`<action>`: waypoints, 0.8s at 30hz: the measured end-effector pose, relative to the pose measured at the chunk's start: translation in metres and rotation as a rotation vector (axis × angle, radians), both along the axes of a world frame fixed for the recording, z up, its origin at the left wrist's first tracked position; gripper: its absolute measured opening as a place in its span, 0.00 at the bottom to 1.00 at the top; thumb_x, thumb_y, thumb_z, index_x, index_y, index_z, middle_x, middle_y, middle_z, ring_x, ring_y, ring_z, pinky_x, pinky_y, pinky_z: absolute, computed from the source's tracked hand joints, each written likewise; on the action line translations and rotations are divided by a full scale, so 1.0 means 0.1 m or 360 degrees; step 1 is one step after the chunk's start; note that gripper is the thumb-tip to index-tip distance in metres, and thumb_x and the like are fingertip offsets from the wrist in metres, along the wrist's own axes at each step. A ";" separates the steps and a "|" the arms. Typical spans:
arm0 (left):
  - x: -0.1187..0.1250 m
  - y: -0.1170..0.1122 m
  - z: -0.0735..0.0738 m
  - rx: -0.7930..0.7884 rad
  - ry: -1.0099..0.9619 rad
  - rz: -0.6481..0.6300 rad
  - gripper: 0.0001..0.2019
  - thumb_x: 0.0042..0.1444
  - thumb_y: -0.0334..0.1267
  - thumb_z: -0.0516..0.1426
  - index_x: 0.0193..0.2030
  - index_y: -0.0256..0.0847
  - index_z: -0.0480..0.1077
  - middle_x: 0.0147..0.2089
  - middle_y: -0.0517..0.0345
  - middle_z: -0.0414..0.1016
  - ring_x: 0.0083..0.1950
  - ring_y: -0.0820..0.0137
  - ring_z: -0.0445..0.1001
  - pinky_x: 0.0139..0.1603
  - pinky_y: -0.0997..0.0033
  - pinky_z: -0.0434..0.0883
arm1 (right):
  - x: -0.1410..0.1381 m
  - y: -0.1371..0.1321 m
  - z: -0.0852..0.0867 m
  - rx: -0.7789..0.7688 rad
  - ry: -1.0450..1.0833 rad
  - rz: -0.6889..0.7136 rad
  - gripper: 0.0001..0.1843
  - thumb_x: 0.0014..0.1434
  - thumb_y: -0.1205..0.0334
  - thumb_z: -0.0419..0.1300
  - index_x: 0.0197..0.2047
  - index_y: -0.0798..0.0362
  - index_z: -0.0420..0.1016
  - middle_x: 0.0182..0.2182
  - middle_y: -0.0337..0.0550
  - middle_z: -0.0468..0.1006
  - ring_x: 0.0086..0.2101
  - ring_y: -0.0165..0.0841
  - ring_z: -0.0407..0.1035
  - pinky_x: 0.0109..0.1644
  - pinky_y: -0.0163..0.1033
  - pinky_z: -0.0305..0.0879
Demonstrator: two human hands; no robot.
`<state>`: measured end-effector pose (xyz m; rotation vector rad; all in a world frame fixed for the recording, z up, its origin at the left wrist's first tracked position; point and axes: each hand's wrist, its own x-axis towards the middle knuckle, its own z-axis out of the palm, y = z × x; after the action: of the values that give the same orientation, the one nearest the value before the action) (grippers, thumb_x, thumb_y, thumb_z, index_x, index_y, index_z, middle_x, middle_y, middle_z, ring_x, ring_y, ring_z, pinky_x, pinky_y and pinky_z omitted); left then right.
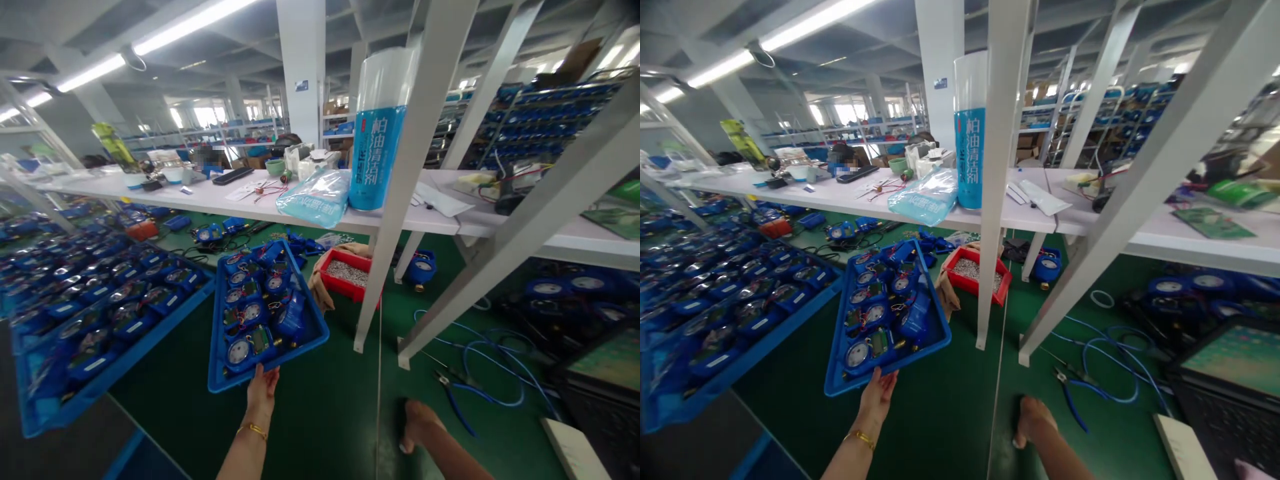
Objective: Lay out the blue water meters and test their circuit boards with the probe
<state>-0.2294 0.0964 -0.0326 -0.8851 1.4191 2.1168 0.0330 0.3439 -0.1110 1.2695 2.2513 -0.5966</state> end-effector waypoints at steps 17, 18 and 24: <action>1.61 -1.72 0.02 -0.0366 -0.0232 -0.0304 0.08 0.65 0.36 0.51 0.39 0.33 0.67 0.36 0.55 0.73 0.36 0.71 0.74 0.36 0.70 0.74 | -0.22 -1.68 1.13 -0.0507 0.0845 -0.0095 0.18 0.64 0.51 0.54 0.45 0.58 0.70 0.38 0.45 0.75 0.36 0.33 0.71 0.43 0.41 0.70; 1.67 -1.75 0.03 -0.0379 -0.0245 -0.0362 0.08 0.65 0.36 0.51 0.39 0.33 0.67 0.37 0.54 0.73 0.37 0.70 0.74 0.38 0.69 0.75 | -0.30 -1.85 1.15 -0.0537 0.0861 -0.0120 0.21 0.63 0.50 0.56 0.50 0.59 0.68 0.44 0.49 0.73 0.40 0.35 0.71 0.46 0.43 0.69; 1.69 -2.00 0.22 -0.0761 -0.0249 -0.0842 0.07 0.62 0.34 0.54 0.35 0.33 0.68 0.31 0.58 0.72 0.30 0.73 0.73 0.34 0.70 0.73 | -0.72 -2.13 1.08 -0.0689 0.0732 -0.0345 0.31 0.60 0.48 0.59 0.60 0.56 0.59 0.58 0.54 0.60 0.56 0.47 0.58 0.58 0.58 0.56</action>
<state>-0.0605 -0.1033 -0.0105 -0.7094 1.8601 1.3188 -0.0394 0.1311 -0.0026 1.2455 2.1553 -1.4964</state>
